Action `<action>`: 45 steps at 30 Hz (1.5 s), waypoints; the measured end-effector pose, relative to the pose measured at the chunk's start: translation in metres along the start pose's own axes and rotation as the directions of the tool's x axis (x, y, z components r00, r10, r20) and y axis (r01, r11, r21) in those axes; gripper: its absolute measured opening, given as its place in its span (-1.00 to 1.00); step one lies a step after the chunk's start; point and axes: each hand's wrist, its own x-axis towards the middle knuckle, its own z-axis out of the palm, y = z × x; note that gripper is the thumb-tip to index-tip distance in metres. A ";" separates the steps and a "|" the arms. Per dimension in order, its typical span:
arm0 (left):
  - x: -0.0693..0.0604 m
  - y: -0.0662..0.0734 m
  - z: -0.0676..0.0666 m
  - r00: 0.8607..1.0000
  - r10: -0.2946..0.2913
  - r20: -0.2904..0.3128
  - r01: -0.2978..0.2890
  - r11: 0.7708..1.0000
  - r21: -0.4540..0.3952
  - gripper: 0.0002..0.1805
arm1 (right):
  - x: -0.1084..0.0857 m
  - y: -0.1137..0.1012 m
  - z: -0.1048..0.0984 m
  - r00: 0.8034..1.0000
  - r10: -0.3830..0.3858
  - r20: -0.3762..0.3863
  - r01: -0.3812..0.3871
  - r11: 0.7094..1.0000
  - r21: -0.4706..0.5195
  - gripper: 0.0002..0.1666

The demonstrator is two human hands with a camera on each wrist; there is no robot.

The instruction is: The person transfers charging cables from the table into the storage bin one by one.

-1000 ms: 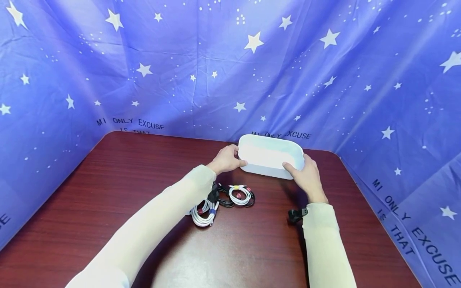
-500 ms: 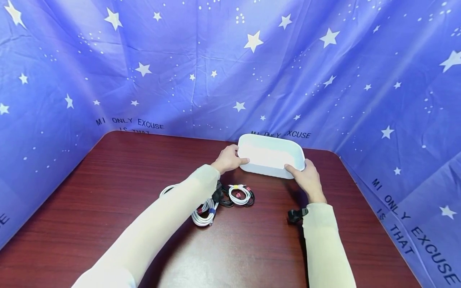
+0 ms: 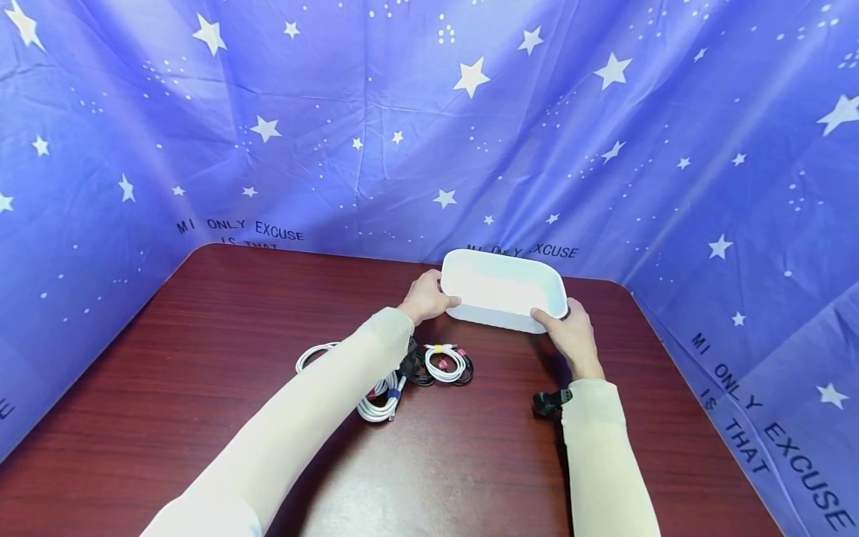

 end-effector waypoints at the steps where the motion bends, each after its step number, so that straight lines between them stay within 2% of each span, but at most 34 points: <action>1: 0.000 0.000 0.001 1.000 -0.002 -0.006 0.002 1.000 -0.009 -0.40 | 0.000 0.000 0.000 1.000 0.000 0.003 0.000 1.000 0.000 -0.18; 11: 0.001 0.000 0.003 0.999 -0.027 -0.035 0.025 0.998 -0.054 -0.42 | -0.002 -0.003 0.000 1.000 -0.002 0.005 0.002 1.000 0.015 -0.17; 34: 0.000 -0.003 0.000 1.000 -0.023 -0.019 0.021 0.993 -0.113 -0.39 | -0.001 -0.005 0.000 1.000 0.003 0.005 -0.003 1.000 0.027 -0.15; 45: -0.003 -0.004 -0.002 0.999 -0.037 0.011 0.039 0.990 -0.136 -0.36 | -0.002 -0.002 0.000 1.000 0.011 0.019 -0.011 1.000 0.017 -0.15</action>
